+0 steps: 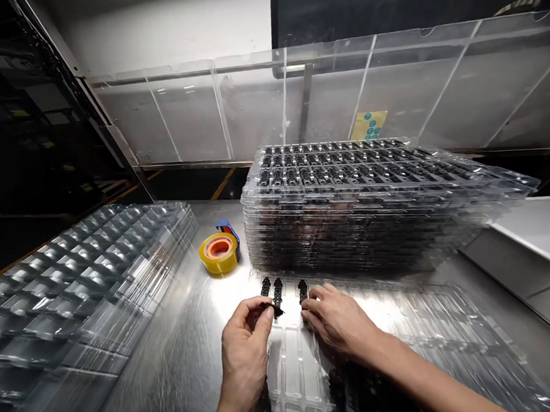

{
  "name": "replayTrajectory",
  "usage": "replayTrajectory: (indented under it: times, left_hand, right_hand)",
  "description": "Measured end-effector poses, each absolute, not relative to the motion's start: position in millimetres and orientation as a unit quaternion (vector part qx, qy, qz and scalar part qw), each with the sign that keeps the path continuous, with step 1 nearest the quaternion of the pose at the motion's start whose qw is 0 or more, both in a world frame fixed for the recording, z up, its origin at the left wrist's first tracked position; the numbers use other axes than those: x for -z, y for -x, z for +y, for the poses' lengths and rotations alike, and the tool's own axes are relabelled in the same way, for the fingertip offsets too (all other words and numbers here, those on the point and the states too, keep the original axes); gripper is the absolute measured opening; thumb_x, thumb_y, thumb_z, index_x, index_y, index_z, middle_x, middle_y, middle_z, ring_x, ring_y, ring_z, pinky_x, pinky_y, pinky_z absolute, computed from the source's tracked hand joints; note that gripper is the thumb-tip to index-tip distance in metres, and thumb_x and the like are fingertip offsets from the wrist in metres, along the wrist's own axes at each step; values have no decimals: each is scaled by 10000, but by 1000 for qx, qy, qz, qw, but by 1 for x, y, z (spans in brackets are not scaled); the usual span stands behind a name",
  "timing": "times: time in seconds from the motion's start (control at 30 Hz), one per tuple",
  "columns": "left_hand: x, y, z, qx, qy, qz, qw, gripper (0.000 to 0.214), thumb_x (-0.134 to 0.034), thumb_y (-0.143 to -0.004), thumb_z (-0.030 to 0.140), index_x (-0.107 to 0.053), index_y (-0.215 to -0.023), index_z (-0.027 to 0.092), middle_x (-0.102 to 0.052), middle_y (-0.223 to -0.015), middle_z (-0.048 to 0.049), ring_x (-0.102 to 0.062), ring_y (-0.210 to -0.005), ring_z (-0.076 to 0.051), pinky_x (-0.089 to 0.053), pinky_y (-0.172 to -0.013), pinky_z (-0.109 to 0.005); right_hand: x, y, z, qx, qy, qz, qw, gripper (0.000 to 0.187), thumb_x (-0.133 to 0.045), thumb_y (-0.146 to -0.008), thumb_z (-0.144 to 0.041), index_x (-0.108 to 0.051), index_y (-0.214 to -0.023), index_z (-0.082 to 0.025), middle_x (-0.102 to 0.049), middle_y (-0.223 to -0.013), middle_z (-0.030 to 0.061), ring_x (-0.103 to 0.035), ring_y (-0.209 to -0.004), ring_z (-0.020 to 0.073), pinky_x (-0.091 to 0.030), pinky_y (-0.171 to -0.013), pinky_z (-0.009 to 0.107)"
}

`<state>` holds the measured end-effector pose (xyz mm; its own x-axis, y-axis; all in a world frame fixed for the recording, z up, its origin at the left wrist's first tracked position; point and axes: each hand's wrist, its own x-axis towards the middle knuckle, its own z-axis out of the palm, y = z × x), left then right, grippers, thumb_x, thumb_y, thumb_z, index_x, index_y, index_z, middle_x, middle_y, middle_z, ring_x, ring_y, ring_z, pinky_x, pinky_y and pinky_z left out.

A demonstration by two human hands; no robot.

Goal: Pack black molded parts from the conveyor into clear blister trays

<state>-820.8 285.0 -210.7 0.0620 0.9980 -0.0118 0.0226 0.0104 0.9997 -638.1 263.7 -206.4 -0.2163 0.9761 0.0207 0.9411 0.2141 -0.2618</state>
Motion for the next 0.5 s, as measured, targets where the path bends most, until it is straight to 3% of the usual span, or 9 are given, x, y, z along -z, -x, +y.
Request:
replayTrajectory:
  times: [0.2, 0.37, 0.5]
  left_hand:
    - [220, 799, 316, -426, -746, 407, 311, 130, -522, -841, 148, -645, -863, 185, -667, -925, -34, -616, -902, -144, -490, -843, -275]
    - [228, 796, 330, -323, -841, 382, 207, 271, -473, -766, -7, -652, -814, 190, -690, -851, -21, -625, -839, -156, -499, -770, -282]
    - [223, 807, 323, -276, -885, 368, 77, 270, -428, -846, 35, -658, -809, 172, -688, -897, -63, -586, -902, -213, -451, -831, -358]
  right_hand:
    - [195, 617, 237, -155, 629, -740, 182, 230, -426, -947, -270, -626, -1055, -239, -599, -974, 49, -554, -896, 188, -469, -773, 334]
    - [187, 584, 173, -211, 683, -657, 242, 280, -420, -947, -407, -633, -1045, -253, -626, -1028, 51, -611, -906, 184, -526, -761, 308]
    - [203, 565, 122, -235, 697, -624, 264, 282, -463, -923, -449, -645, -1048, -273, -652, -1029, 42, -636, -904, 180, -550, -767, 265]
